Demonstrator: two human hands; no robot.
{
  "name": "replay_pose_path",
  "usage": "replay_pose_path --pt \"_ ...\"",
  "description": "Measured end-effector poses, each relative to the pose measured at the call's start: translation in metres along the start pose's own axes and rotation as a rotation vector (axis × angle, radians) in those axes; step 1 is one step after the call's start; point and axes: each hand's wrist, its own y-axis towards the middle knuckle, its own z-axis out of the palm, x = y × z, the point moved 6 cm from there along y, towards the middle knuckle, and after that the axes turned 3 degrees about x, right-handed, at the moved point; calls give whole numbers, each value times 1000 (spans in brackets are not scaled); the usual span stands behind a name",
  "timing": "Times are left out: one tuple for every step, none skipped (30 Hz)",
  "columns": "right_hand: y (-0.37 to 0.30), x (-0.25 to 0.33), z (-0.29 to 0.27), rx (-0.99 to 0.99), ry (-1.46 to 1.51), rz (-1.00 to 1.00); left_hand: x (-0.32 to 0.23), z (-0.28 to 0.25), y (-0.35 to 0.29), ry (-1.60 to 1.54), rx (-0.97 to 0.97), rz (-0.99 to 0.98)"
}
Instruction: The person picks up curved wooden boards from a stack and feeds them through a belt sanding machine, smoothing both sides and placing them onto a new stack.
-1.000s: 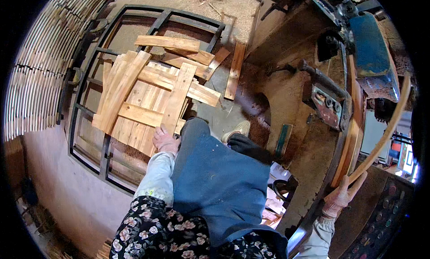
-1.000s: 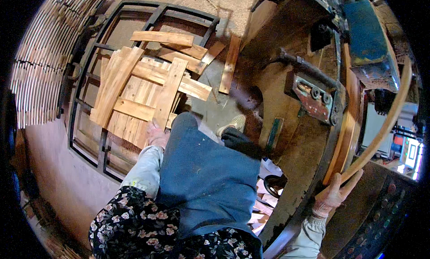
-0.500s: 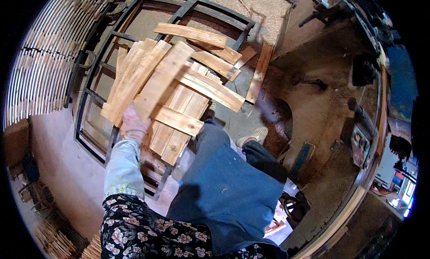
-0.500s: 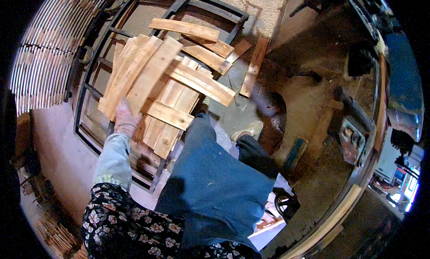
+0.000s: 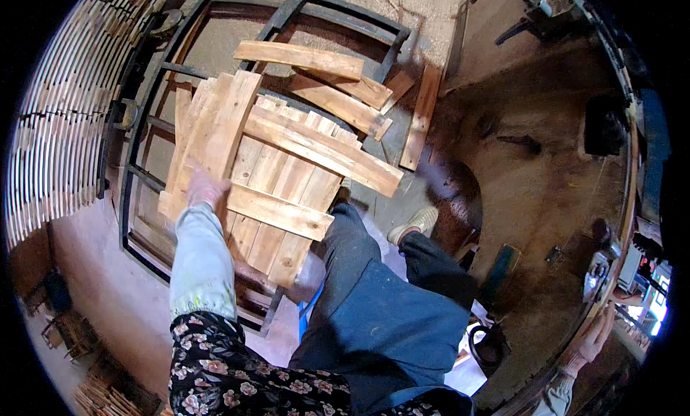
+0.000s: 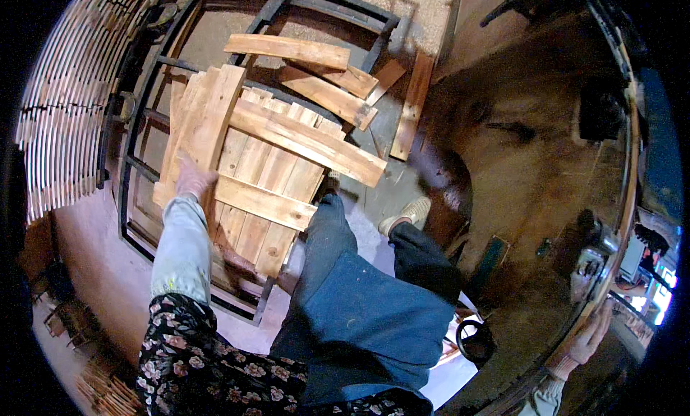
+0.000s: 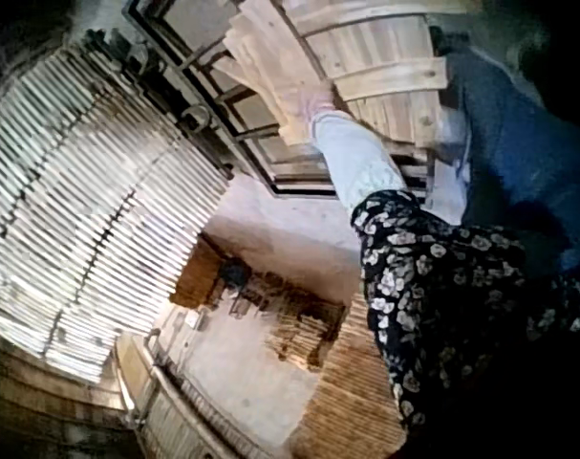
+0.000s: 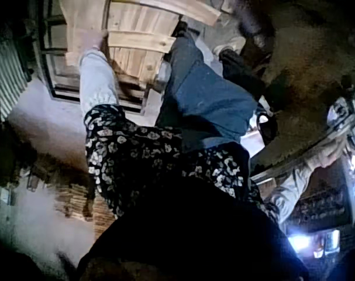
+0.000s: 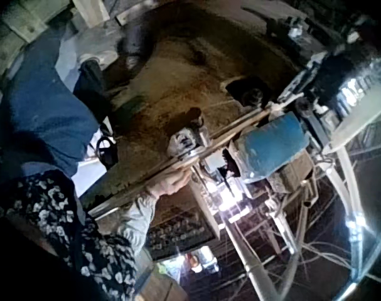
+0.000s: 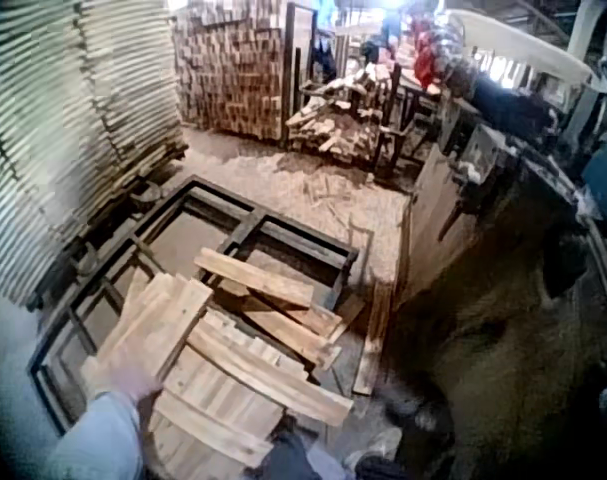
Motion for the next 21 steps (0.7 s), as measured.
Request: replay_pose_path --pt "11 18 -7 -109 -76 -59 0 8 -11 -186 35 81" --pt "14 40 -14 -219 -154 -113 1 26 -31 -642 185 168" --pt "13 64 -23 -331 -235 -169 -3 21 -57 -666 246 112" --pt "5 79 -20 -368 -49 -200 4 28 -64 -926 281 328" --pt "-4 87 -15 -282 332 61 -9 29 -95 -1140 372 183" --pt "-7 116 -27 -317 242 -24 -10 37 -108 -1235 487 184" --pt "-10 151 -44 -348 300 -69 -18 50 -130 -1469 658 88" --pt "-17 175 -52 -258 515 -37 -28 35 -159 -1506 602 176" --pt "-22 202 -48 -204 725 -83 -43 20 -188 -1545 554 273" --pt "-14 249 -62 -116 734 -275 -69 4 -226 -1584 594 350" --pt "-6 292 -86 140 773 -272 -95 -11 -268 -1609 647 409" --pt "-15 316 -84 238 864 -232 -127 -31 -320 -1727 772 523" --pt "-23 330 -82 335 955 -191 -158 -44 -372 -1836 912 632" --pt "-31 340 -91 436 957 -163 -184 -41 -411 -1870 978 682" --pt "-38 347 -95 555 966 -137 -203 -32 -443 -1901 1040 709" --pt "-49 338 -109 664 1301 -7 -220 -22 -470 -1812 1048 740" --pt "-64 311 -123 672 1364 239 -241 -4 -502 -1713 1101 759" --pt "-77 290 -133 665 1454 462 -253 -9 -529 -1534 1124 922" --pt "-90 262 -141 518 1389 509 -265 -21 -561 -1346 1161 1078" --pt "-110 235 -139 374 1355 511 -267 -58 -594 -1548 1192 1349" --pt "-145 200 -136 227 1300 525 -277 -48 -585 -1324 918 1536"
